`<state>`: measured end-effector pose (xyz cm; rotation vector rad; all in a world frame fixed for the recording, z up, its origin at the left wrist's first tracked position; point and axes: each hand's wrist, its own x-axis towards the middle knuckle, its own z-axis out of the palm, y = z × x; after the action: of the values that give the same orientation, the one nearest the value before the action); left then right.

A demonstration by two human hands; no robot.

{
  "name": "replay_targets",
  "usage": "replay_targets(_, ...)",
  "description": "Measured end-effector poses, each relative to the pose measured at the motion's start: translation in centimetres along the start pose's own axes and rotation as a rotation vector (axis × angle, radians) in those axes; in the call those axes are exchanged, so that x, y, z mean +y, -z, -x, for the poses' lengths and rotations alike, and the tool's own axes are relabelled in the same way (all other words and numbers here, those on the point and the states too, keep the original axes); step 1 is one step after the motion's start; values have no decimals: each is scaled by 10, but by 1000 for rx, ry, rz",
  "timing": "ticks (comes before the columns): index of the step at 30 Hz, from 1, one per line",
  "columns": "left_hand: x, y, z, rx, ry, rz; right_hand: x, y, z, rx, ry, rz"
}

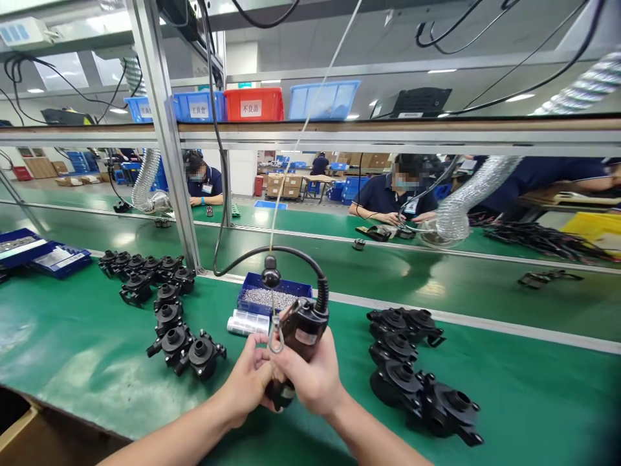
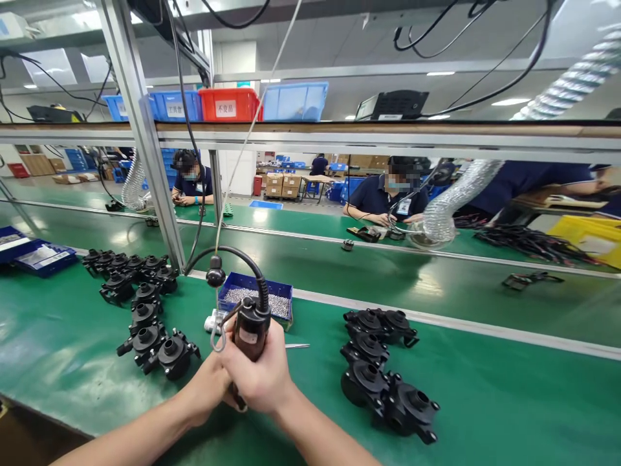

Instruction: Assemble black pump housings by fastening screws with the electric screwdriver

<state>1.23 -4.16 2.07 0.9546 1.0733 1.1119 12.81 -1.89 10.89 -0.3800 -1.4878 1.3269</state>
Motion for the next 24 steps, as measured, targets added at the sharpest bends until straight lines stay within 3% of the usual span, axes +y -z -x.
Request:
replay_targets(3, -2, -6, 0, 8, 18, -51, -7, 19, -15, 9, -48, 45)
replay_targets(6, -3, -3, -2, -75, 63, -141, -4, 55, -40, 150, -16, 407)
replay_targets(9, 1, 6, -10, 7, -179, -533, 17, 96, -64, 264, -18, 967)
replay_targets(11, 5, 13, -18, 104, -386, -810, 37, 118, -74, 279, -79, 1134)
replay_targets(13, 7, 18, -27, 128, -425, -974, 54, 130, -80, 290, -121, 1194)
replay_targets(17, 0, 21, -42, 86, -303, -1133, 64, 128, -82, 386, -81, 1319)
replay_targets(19, -7, 22, -46, 62, -271, -1176, 60, 118, -83, 355, -15, 1403)
replay_targets(22, -14, 22, -49, 28, -258, -1183, 62, 101, -89, 97, -9, 1492)
replay_targets(24, -15, 23, -52, 21, -252, -1167, 74, 94, -97, -74, -121, 1506)
